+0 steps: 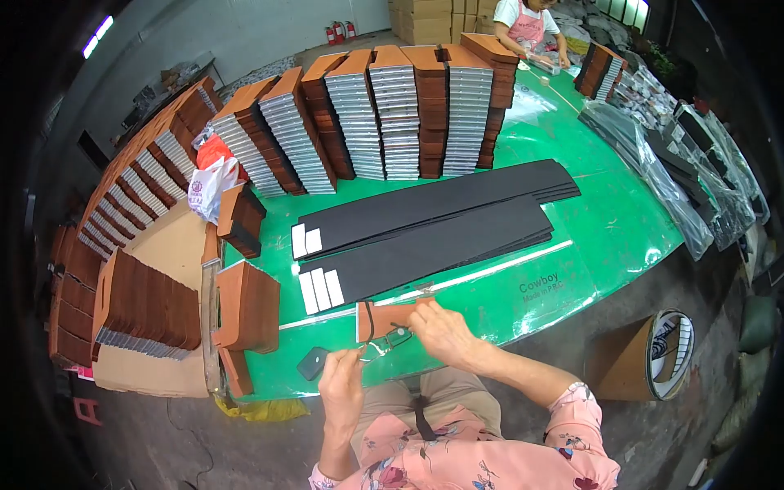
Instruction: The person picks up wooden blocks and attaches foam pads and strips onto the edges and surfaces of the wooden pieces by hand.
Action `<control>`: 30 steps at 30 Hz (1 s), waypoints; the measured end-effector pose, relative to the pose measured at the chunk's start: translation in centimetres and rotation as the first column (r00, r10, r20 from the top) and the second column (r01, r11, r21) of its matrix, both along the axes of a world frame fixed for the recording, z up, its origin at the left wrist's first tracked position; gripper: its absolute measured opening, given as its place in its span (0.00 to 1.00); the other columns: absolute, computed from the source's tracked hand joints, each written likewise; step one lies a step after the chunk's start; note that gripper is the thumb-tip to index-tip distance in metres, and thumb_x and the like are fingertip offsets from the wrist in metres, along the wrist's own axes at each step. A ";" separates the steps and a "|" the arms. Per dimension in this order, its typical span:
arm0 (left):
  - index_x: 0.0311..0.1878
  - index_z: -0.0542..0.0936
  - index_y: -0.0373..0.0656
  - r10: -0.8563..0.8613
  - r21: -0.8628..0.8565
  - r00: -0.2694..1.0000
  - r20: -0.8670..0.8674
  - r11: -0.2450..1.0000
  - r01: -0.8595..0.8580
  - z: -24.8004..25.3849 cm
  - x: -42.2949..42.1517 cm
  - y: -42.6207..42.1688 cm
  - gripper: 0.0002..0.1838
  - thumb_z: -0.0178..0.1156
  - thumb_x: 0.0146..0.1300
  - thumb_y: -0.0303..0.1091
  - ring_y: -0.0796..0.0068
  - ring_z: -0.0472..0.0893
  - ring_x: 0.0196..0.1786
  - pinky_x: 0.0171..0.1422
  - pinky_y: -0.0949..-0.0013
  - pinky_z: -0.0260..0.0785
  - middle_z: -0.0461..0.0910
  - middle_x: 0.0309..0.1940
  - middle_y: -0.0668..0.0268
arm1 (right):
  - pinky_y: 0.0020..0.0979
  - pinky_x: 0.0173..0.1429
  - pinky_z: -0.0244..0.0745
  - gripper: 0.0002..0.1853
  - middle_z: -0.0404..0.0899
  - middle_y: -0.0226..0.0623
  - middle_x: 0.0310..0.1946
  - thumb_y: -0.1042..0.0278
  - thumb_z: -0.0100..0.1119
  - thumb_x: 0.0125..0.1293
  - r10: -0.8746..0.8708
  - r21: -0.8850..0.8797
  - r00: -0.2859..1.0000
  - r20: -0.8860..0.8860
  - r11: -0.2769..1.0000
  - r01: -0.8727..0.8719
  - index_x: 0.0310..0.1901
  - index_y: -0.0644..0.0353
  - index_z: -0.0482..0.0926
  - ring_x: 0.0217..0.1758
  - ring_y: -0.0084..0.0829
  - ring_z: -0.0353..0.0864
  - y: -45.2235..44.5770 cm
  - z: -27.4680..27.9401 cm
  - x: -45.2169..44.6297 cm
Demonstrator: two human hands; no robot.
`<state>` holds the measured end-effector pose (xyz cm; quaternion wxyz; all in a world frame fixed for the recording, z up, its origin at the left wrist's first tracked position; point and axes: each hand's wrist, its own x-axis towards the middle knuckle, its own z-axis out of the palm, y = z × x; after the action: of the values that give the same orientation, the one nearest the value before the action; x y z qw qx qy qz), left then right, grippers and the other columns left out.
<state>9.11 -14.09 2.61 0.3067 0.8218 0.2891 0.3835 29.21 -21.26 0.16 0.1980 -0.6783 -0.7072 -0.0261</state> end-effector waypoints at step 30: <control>0.44 0.78 0.31 -0.210 -0.211 0.975 0.065 0.953 0.220 -0.6 3.1 3.3 0.10 0.60 0.58 0.22 0.69 0.80 0.37 0.42 0.69 0.72 0.80 0.40 0.56 | 0.28 0.56 0.63 0.14 0.63 0.34 0.52 0.56 0.53 0.69 0.373 0.294 0.145 -0.916 0.873 -0.388 0.40 0.59 0.79 0.56 0.27 0.63 4.9 2.2 -1.6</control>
<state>12.19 -10.84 2.05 0.4404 0.8017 0.2314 0.3313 27.61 -16.38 2.36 0.5788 -0.3522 -0.5864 0.4438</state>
